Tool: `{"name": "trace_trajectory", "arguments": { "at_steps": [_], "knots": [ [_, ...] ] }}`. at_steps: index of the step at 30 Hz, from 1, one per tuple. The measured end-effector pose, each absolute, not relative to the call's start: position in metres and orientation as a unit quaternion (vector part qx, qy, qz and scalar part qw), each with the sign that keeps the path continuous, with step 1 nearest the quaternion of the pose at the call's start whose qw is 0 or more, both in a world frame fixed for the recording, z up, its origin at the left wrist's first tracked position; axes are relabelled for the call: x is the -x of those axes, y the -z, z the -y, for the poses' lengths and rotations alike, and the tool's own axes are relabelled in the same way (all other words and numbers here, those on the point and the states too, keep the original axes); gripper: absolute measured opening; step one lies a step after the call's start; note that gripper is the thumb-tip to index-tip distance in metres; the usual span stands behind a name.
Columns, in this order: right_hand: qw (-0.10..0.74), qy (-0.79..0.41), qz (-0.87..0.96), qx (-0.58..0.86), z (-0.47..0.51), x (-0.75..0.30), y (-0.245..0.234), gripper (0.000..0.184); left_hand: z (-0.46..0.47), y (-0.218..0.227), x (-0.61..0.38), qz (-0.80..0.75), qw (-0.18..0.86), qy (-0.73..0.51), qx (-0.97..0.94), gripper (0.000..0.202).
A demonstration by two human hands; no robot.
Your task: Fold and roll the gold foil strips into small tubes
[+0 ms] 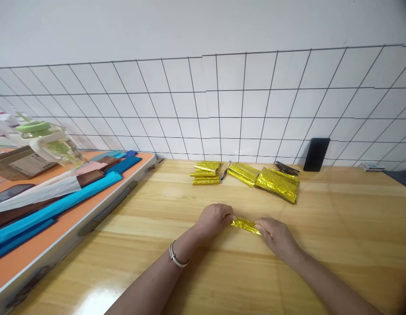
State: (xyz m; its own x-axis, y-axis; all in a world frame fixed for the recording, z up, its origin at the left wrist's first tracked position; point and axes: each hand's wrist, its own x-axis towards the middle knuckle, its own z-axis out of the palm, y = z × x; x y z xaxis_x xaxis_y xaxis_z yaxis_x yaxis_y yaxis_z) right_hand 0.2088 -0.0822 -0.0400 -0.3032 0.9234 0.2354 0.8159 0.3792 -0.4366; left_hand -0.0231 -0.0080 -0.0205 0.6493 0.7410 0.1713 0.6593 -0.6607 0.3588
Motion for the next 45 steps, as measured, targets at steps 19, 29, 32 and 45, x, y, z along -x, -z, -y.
{"name": "trace_trajectory", "arguments": {
  "at_steps": [19, 29, 32, 45],
  "knots": [
    [0.301, -0.187, 0.73, 0.585, 0.081, -0.216, 0.041, 0.029, -0.003, 0.019, 0.036, -0.351, 0.252, -0.175, -0.885, 0.022],
    [0.266, -0.085, 0.732, 0.621, 0.08, -0.22, 0.044, 0.03, -0.005, 0.018, 0.04, -0.348, 0.254, -0.155, -0.889, 0.023],
    [0.257, -0.072, 0.745, 0.611, 0.08, -0.22, 0.046, 0.029, -0.006, 0.019, 0.04, -0.343, 0.251, -0.155, -0.892, 0.023],
    [0.31, -0.12, 0.78, 0.53, 0.079, -0.217, 0.048, 0.028, 0.006, 0.021, 0.022, -0.319, 0.124, -0.166, -0.925, 0.018]
  ]
}}
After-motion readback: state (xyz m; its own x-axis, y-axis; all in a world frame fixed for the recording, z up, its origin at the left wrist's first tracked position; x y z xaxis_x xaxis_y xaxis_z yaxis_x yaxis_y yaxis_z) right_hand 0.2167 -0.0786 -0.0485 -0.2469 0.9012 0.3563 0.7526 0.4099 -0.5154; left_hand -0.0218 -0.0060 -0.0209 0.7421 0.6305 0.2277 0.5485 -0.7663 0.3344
